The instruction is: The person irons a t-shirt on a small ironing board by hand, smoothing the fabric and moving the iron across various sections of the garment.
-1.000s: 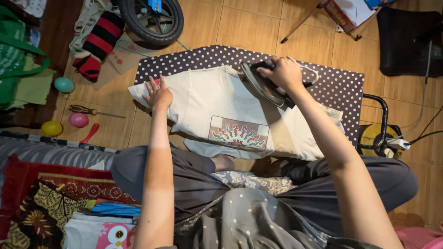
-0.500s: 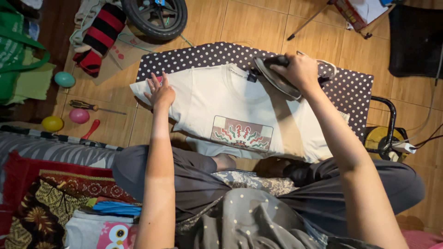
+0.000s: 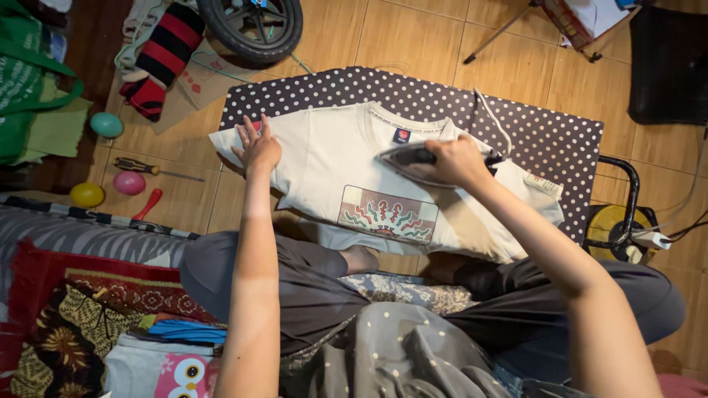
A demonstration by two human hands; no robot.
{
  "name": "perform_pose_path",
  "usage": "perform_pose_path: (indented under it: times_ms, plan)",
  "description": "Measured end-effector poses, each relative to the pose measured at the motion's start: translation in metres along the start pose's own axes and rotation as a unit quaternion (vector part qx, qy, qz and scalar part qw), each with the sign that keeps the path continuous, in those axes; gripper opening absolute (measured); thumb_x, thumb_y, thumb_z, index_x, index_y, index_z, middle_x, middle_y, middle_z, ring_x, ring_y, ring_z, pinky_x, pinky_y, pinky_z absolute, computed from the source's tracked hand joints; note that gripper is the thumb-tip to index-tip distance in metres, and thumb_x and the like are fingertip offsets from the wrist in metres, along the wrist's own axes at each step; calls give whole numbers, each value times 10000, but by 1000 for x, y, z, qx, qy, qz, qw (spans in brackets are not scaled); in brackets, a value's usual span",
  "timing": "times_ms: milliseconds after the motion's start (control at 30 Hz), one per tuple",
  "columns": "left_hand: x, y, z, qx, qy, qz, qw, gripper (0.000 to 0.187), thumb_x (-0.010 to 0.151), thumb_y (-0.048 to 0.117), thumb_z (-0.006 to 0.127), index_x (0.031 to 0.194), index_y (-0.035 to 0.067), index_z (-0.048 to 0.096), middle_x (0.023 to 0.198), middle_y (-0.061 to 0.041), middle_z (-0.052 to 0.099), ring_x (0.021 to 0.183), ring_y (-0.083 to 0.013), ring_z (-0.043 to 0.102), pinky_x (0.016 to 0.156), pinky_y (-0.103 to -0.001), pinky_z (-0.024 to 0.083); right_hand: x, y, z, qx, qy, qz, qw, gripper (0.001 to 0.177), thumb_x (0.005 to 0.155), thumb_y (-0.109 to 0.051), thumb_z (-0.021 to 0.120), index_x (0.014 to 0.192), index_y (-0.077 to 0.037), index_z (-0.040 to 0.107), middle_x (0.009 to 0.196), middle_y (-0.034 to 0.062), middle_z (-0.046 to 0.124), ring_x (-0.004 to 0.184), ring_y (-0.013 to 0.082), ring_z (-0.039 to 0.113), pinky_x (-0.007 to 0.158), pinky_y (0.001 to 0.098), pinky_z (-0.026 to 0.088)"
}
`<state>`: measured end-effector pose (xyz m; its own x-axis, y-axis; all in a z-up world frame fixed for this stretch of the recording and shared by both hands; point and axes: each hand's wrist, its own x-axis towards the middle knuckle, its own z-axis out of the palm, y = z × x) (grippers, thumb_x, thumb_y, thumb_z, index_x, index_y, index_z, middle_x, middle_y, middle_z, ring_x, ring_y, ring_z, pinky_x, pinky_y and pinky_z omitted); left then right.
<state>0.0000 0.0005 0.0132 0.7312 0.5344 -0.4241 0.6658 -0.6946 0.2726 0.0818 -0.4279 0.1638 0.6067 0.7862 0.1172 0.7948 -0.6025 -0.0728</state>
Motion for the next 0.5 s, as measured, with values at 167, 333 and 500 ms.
perform_pose_path:
  times_ms: [167, 333, 500]
  plan:
    - [3, -2, 2, 5, 7, 5, 1000, 666, 1037, 319, 393, 1651, 339, 137, 1735, -71, -57, 1596, -331, -37, 1212, -696, 74, -22, 0, -5, 2, 4, 47, 999, 558, 839, -651, 740, 834, -95, 702, 539, 121, 636, 482, 312, 647, 625, 440, 549]
    - [2, 0, 2, 3, 7, 3, 1000, 664, 1031, 315, 390, 1647, 345, 142, 1736, -65, -51, 1596, -324, -33, 1220, -680, 73, -12, 34, -10, -37, 89, 175, 980, 565, 870, -649, 785, 803, -97, 682, 616, 143, 652, 562, 320, 672, 549, 418, 541]
    - [0, 1, -1, 4, 10, 5, 1000, 655, 1038, 314, 391, 1647, 340, 149, 1737, -65, -49, 1596, -323, -35, 1221, -681, 72, 9, 57, -7, -39, 68, 128, 989, 554, 852, -637, 784, 782, -97, 682, 601, 126, 655, 564, 318, 675, 629, 450, 552]
